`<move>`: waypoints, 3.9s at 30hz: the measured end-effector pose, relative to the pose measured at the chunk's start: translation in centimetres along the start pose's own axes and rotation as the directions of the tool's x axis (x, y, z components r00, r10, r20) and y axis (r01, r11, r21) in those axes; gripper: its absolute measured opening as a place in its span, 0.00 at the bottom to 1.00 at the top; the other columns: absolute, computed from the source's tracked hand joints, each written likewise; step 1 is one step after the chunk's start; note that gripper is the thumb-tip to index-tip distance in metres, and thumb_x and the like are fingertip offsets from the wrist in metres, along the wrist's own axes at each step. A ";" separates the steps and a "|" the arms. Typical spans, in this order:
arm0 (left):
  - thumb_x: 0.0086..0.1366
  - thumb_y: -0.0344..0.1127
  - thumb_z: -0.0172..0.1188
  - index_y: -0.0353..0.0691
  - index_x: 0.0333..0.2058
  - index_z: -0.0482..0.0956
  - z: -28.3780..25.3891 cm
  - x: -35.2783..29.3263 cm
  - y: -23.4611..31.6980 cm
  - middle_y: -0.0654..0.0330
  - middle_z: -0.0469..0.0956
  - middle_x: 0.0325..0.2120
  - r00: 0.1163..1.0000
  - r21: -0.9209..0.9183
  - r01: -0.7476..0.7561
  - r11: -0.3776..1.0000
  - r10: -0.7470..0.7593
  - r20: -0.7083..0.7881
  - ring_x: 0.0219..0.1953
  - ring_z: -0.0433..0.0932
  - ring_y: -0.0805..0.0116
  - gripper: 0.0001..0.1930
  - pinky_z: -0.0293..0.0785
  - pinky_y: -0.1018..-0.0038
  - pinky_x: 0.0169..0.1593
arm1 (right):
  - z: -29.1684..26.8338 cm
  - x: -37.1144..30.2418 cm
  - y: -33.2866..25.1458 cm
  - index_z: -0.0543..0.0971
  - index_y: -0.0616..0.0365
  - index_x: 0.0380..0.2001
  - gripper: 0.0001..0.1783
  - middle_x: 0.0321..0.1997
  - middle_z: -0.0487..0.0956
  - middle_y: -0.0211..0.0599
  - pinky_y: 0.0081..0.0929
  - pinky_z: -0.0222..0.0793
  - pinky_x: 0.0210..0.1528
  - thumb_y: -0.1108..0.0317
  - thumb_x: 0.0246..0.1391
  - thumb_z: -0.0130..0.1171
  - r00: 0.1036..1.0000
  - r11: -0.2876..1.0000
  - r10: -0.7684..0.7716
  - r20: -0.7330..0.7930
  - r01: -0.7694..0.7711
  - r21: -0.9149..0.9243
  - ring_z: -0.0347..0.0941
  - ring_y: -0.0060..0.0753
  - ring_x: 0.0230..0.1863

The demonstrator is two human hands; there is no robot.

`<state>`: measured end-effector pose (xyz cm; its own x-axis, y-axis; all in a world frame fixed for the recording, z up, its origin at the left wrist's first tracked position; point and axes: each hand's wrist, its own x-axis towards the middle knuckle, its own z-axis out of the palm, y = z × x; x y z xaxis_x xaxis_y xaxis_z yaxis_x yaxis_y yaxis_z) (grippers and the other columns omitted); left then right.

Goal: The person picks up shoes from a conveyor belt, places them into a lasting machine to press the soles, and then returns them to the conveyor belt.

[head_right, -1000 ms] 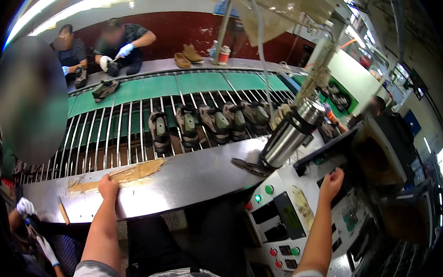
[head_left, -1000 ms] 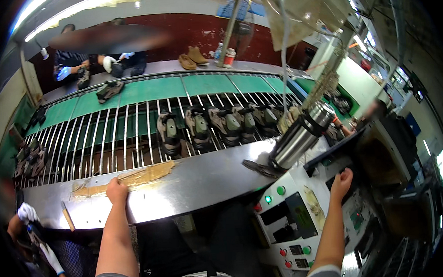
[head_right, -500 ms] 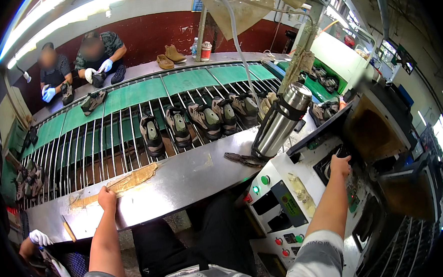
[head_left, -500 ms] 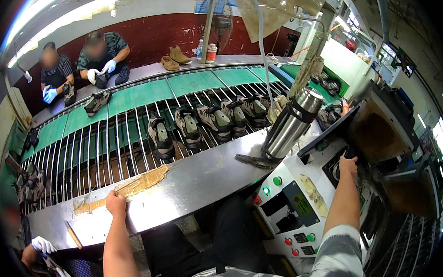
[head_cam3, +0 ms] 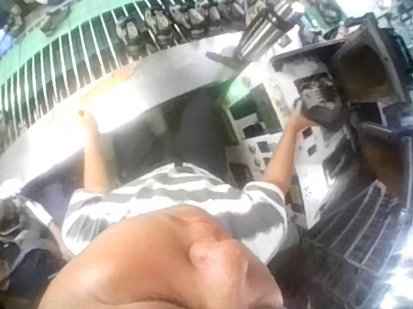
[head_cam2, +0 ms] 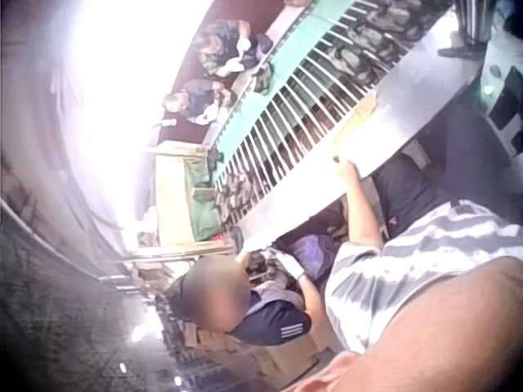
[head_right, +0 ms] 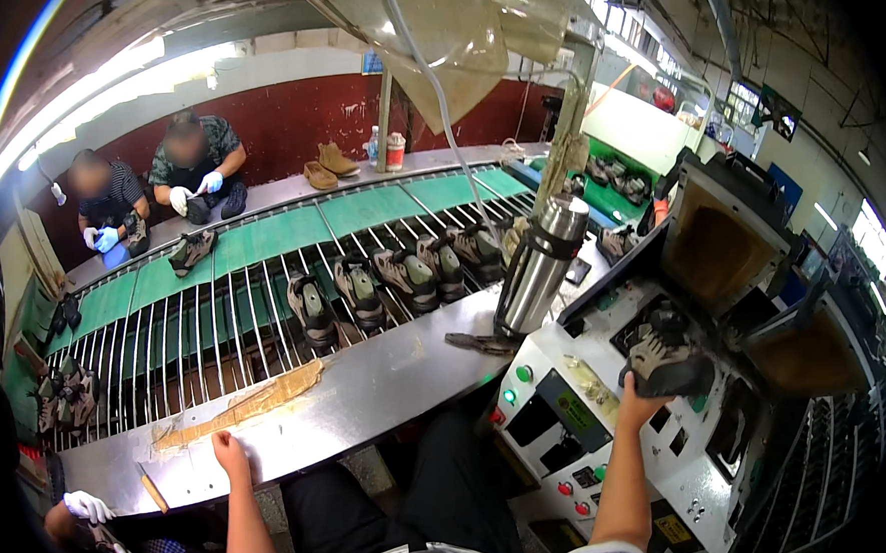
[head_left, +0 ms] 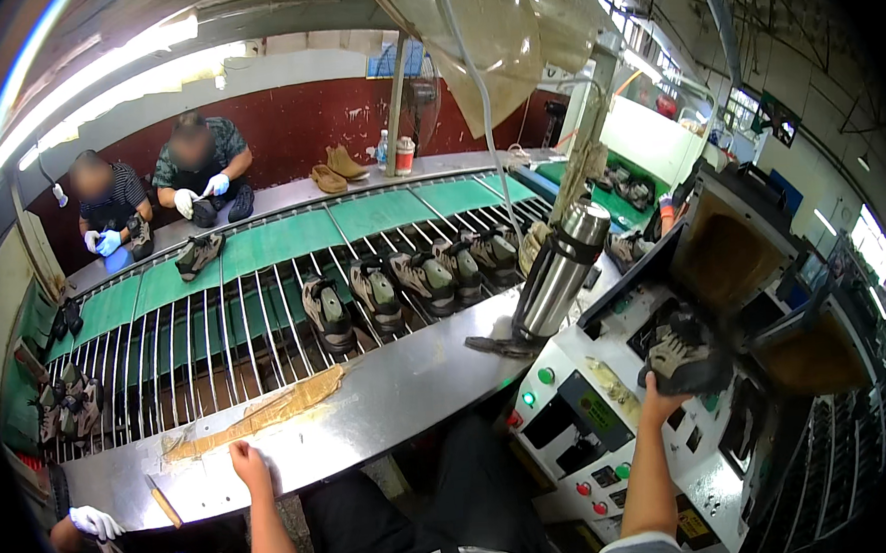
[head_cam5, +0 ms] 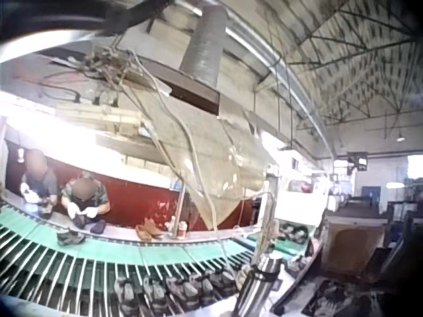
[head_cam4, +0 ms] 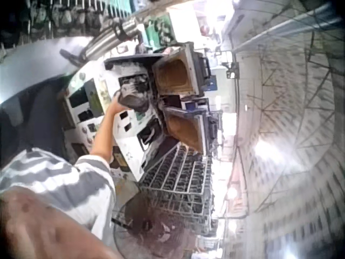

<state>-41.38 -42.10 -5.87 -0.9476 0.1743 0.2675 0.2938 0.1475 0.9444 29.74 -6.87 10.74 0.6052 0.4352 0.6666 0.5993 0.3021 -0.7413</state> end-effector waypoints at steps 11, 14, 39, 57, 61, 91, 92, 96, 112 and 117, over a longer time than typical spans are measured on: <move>0.55 0.41 0.68 0.35 0.60 0.62 -1.1 -15.6 19.1 0.50 0.71 0.51 0.539 -0.227 0.202 0.953 0.085 0.838 0.55 0.70 0.60 0.37 0.67 0.66 0.56 | 4.3 -11.9 -17.5 0.75 0.61 0.47 0.26 0.50 0.77 0.39 0.42 0.65 0.60 0.69 0.38 0.57 0.310 0.213 0.094 0.946 -0.935 0.285 0.72 0.47 0.51; 0.54 0.50 0.69 0.39 0.67 0.48 1.8 -15.1 24.6 0.51 0.60 0.61 0.587 -0.655 0.468 0.593 0.345 0.732 0.62 0.61 0.52 0.50 0.61 0.59 0.61 | 4.8 -18.2 -26.9 0.72 0.63 0.52 0.29 0.51 0.76 0.42 0.37 0.68 0.56 0.75 0.42 0.62 -0.118 0.174 -0.270 0.956 -0.982 -0.072 0.73 0.40 0.52; 0.48 0.26 0.62 0.29 0.52 0.73 -6.7 -3.5 10.9 0.53 0.76 0.46 0.977 -0.312 0.121 0.942 -0.057 0.206 0.48 0.75 0.66 0.29 0.67 0.72 0.55 | 8.8 -0.2 -1.6 0.72 0.56 0.48 0.16 0.35 0.72 0.29 0.16 0.65 0.31 0.68 0.56 0.53 0.344 0.752 0.275 0.898 -0.659 0.022 0.69 0.21 0.33; 0.50 0.40 0.66 0.35 0.44 0.78 16.0 9.9 10.0 0.50 0.78 0.45 0.962 0.148 -0.092 0.985 0.126 -0.243 0.49 0.75 0.51 0.23 0.70 0.66 0.53 | 12.8 -3.3 0.3 0.74 0.62 0.24 0.03 0.19 0.69 0.25 0.17 0.60 0.24 0.81 0.47 0.53 0.484 0.983 0.048 0.874 -0.177 0.044 0.63 0.17 0.21; 0.50 0.41 0.67 0.36 0.46 0.76 19.4 10.4 6.4 0.50 0.76 0.46 0.960 0.149 -0.127 0.981 0.159 -0.228 0.50 0.75 0.50 0.25 0.70 0.65 0.53 | 12.6 -3.6 -0.5 0.73 0.60 0.22 0.05 0.18 0.66 0.24 0.16 0.56 0.22 0.81 0.46 0.52 0.515 0.975 0.104 0.851 -0.223 0.016 0.61 0.16 0.20; 0.64 0.31 0.55 0.34 0.46 0.73 2.3 -7.2 4.6 0.58 0.78 0.37 0.816 -0.554 0.523 0.648 -0.192 0.545 0.37 0.78 0.71 0.13 0.76 0.75 0.40 | 21.8 -49.4 -33.1 0.79 0.58 0.34 0.10 0.27 0.78 0.37 0.30 0.69 0.34 0.69 0.46 0.57 -0.097 0.895 -0.447 0.890 -0.069 0.442 0.74 0.34 0.29; 0.64 0.31 0.55 0.34 0.46 0.73 1.0 -6.5 4.6 0.57 0.78 0.36 0.800 -0.518 0.553 0.653 -0.241 0.550 0.37 0.78 0.71 0.13 0.76 0.75 0.39 | 22.3 -51.1 -33.1 0.79 0.57 0.33 0.10 0.28 0.78 0.39 0.33 0.70 0.34 0.67 0.46 0.57 -0.095 0.842 -0.532 0.841 0.039 0.538 0.75 0.39 0.30; 0.64 0.31 0.54 0.35 0.45 0.72 -4.2 -1.9 4.2 0.54 0.78 0.37 0.749 -0.456 0.651 0.607 -0.414 0.517 0.34 0.81 0.65 0.12 0.80 0.72 0.35 | 22.7 -54.3 -34.8 0.74 0.54 0.26 0.08 0.27 0.78 0.42 0.44 0.69 0.33 0.62 0.46 0.56 -0.128 0.752 -0.595 0.793 0.258 0.606 0.75 0.51 0.30; 0.57 0.42 0.63 0.30 0.47 0.65 0.3 34.6 -8.5 0.45 0.76 0.37 0.847 0.003 0.509 0.861 -0.500 -0.181 0.30 0.80 0.55 0.27 0.76 0.61 0.32 | 23.2 -55.2 -37.0 0.73 0.51 0.21 0.09 0.20 0.77 0.40 0.46 0.68 0.28 0.58 0.45 0.54 -0.143 0.795 -0.447 0.883 0.390 0.465 0.74 0.50 0.24; 0.63 0.41 0.58 0.31 0.47 0.65 4.4 35.7 -5.7 0.41 0.75 0.43 0.892 0.343 0.425 0.838 -0.324 -0.315 0.45 0.76 0.43 0.22 0.73 0.55 0.47 | 24.2 -55.6 -35.7 0.73 0.50 0.21 0.09 0.20 0.78 0.39 0.45 0.68 0.27 0.58 0.43 0.55 -0.126 0.824 -0.397 0.909 0.387 0.413 0.75 0.48 0.24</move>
<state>-76.30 -32.47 -2.51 -0.9800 -0.1989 -0.0070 -0.1138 0.5313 0.8395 -38.00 -21.37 -1.72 -0.7903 0.5967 0.1393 0.5117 0.7678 -0.3856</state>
